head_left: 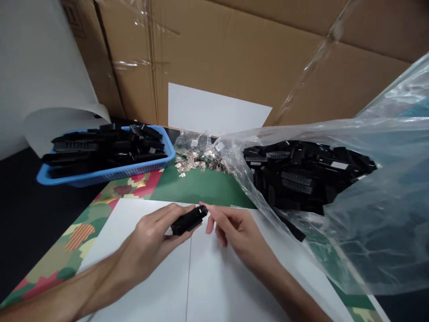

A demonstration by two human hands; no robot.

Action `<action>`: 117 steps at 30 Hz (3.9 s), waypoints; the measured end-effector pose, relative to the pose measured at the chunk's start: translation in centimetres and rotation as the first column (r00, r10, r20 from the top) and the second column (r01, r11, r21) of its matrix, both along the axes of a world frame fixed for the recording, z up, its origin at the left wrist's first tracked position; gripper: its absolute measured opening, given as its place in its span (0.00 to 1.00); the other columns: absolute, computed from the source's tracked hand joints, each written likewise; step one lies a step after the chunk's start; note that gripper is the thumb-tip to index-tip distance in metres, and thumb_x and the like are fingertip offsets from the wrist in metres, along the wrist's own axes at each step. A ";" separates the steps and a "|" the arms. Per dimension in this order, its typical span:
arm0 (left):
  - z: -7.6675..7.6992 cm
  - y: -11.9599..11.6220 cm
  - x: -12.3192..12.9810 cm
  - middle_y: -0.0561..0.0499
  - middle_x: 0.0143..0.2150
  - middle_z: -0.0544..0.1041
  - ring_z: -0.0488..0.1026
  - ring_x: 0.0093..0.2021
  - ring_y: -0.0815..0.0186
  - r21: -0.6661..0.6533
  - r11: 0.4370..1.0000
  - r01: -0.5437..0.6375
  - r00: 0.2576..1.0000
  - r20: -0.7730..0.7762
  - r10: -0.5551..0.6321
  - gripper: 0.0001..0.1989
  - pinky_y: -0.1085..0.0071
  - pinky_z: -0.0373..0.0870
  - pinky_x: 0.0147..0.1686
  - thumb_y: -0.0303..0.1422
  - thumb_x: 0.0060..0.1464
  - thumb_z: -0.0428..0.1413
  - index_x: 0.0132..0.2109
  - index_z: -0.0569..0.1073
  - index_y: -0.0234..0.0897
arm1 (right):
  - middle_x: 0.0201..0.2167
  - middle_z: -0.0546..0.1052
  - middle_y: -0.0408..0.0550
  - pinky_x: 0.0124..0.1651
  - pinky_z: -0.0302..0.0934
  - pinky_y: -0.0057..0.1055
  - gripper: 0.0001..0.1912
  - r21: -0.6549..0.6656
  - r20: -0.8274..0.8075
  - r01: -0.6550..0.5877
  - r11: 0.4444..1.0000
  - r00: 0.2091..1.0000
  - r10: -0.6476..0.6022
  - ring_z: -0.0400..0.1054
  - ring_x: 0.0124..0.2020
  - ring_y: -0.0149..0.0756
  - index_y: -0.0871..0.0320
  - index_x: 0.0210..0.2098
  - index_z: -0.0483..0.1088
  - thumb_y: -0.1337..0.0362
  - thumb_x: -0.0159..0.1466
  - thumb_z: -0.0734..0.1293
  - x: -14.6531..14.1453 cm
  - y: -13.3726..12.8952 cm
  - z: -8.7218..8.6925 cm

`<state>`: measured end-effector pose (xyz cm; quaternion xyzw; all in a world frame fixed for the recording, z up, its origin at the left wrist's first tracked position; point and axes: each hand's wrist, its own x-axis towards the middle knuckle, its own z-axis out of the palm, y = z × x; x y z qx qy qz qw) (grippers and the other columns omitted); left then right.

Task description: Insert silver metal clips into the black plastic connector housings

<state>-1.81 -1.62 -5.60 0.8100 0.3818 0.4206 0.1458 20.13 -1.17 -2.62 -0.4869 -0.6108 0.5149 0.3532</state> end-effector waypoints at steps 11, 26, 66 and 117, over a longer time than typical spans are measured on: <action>0.5 -0.9 -0.2 0.50 0.47 0.78 0.77 0.45 0.68 -0.066 0.989 0.131 0.990 0.057 -0.128 0.22 0.76 0.73 0.43 0.21 0.66 0.57 0.64 0.69 0.41 | 0.28 0.77 0.48 0.27 0.66 0.23 0.17 -0.134 -0.224 -0.203 0.970 0.960 0.170 0.70 0.30 0.32 0.58 0.41 0.85 0.50 0.68 0.73 2.0 1.1 0.3; -0.1 -0.6 -0.2 0.50 0.47 0.77 0.75 0.46 0.67 -0.124 0.979 0.161 0.987 0.048 -0.157 0.22 0.75 0.74 0.45 0.22 0.68 0.55 0.65 0.68 0.42 | 0.27 0.81 0.48 0.31 0.71 0.23 0.16 -0.062 -0.219 -0.051 0.997 0.975 0.036 0.73 0.25 0.28 0.59 0.33 0.83 0.53 0.69 0.72 0.3 0.3 -0.6; 0.6 -0.9 0.0 0.53 0.45 0.77 0.77 0.42 0.66 -0.208 0.965 0.158 0.980 -0.086 -0.179 0.21 0.73 0.76 0.39 0.21 0.67 0.54 0.62 0.67 0.46 | 0.28 0.82 0.47 0.34 0.68 0.28 0.10 -0.069 0.087 -0.039 0.997 0.995 0.045 0.77 0.32 0.36 0.59 0.32 0.81 0.60 0.65 0.71 1.5 0.3 1.1; 3.2 1.6 0.9 0.47 0.32 0.84 0.70 0.27 0.71 -0.835 0.313 0.453 0.864 0.498 0.078 0.15 0.76 0.70 0.28 0.44 0.56 0.67 0.36 0.85 0.34 | 0.49 0.80 0.47 0.51 0.70 0.31 0.14 0.585 0.409 -0.340 0.736 0.908 0.094 0.77 0.48 0.37 0.51 0.58 0.67 0.71 0.75 0.65 3.3 -1.2 0.4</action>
